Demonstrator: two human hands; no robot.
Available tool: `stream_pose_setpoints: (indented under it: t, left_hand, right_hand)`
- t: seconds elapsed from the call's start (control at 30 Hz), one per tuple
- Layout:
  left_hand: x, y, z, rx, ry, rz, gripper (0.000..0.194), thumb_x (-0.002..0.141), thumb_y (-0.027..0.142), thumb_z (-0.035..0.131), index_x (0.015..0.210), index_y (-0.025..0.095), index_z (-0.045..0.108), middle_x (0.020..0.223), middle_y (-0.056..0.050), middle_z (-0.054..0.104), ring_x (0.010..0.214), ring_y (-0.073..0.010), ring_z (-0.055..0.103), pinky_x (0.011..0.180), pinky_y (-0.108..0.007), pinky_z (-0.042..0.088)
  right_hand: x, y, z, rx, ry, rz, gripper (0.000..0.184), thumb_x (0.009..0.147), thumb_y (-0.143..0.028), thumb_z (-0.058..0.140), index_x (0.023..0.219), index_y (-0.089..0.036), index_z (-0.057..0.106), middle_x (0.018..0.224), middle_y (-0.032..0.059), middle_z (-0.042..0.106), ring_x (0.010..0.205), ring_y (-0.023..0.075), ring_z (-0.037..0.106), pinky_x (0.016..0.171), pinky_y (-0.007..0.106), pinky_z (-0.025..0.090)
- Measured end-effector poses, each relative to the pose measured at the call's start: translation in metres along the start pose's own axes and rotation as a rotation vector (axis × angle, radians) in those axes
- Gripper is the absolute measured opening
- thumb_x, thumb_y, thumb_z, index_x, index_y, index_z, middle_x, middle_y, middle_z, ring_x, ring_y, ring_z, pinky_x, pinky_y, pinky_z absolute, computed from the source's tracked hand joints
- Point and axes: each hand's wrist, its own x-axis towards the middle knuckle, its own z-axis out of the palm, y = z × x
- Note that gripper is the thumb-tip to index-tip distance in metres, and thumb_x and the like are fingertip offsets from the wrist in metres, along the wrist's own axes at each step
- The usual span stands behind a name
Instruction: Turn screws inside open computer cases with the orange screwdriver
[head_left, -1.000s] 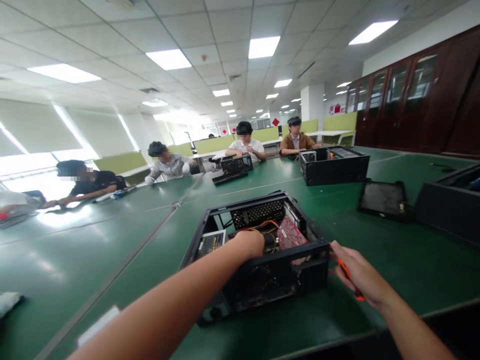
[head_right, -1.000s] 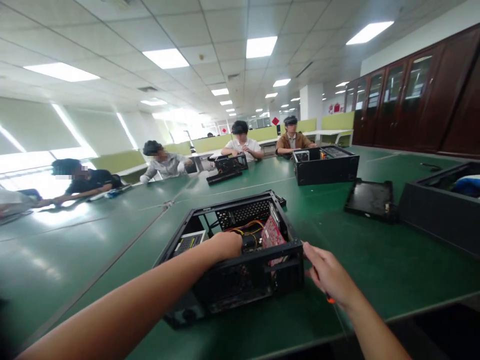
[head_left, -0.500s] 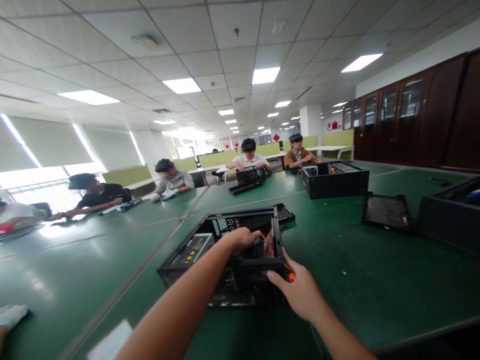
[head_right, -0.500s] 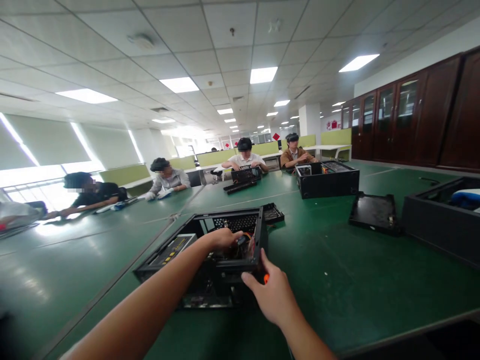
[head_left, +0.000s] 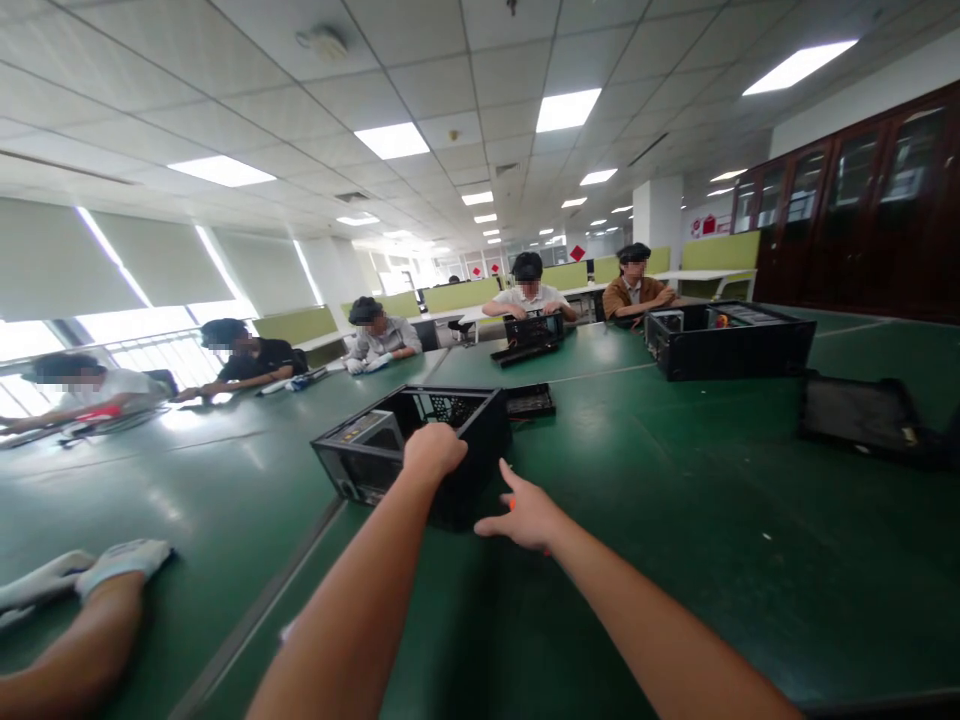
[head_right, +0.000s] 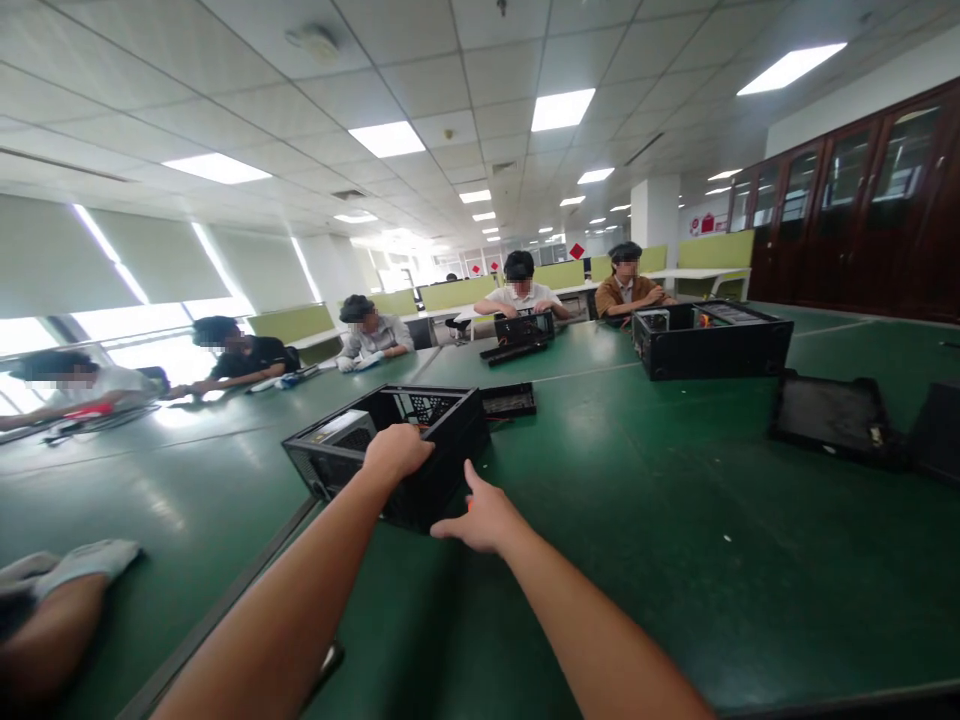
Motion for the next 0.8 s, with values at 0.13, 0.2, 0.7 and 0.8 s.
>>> stream_pose_setpoints:
  t: [0.13, 0.2, 0.7, 0.8]
  left_hand:
    - [0.004, -0.068, -0.004, 0.067, -0.004, -0.071, 0.052, 0.081, 0.048, 0.048, 0.094, 0.005, 0.072, 0.104, -0.026, 0.071, 0.099, -0.0376, 0.067, 0.081, -0.039, 0.051]
    - [0.005, -0.104, -0.007, 0.100, -0.018, -0.111, 0.051, 0.083, 0.050, 0.046, 0.090, 0.006, 0.072, 0.103, -0.024, 0.072, 0.096, -0.0358, 0.068, 0.079, -0.037, 0.050]
    - [-0.002, -0.095, -0.035, 0.040, 0.137, -0.028, 0.036, 0.087, 0.032, 0.050, 0.116, 0.013, 0.057, 0.129, -0.014, 0.060, 0.116, -0.0293, 0.057, 0.097, -0.036, 0.042]
    - [-0.023, -0.001, -0.006, -0.174, 0.137, 0.197, 0.038, 0.092, 0.044, 0.045, 0.121, 0.024, 0.057, 0.121, -0.003, 0.066, 0.104, -0.0180, 0.062, 0.087, -0.024, 0.046]
  right_hand:
    - [-0.041, -0.005, -0.026, -0.090, 0.025, 0.177, 0.125, 0.063, -0.030, 0.087, 0.155, -0.030, 0.003, 0.141, 0.0239, 0.050, 0.117, 0.0321, 0.060, 0.090, 0.045, 0.050]
    - [-0.064, -0.010, -0.049, -0.053, 0.043, 0.254, 0.120, 0.069, -0.028, 0.082, 0.155, -0.034, -0.001, 0.144, 0.0241, 0.046, 0.102, 0.0297, 0.067, 0.076, 0.040, 0.056]
    - [-0.181, 0.015, -0.183, 0.442, 0.246, 0.243, 0.042, 0.089, -0.035, 0.060, 0.128, -0.023, 0.053, 0.073, -0.0058, 0.056, 0.038, 0.0005, 0.016, 0.046, 0.020, 0.048]
    - [-0.146, 0.018, -0.178, 0.493, 0.239, 0.221, 0.043, 0.081, -0.021, 0.063, 0.123, -0.024, 0.053, 0.067, -0.0091, 0.047, 0.041, 0.0035, 0.032, 0.049, 0.022, 0.050]
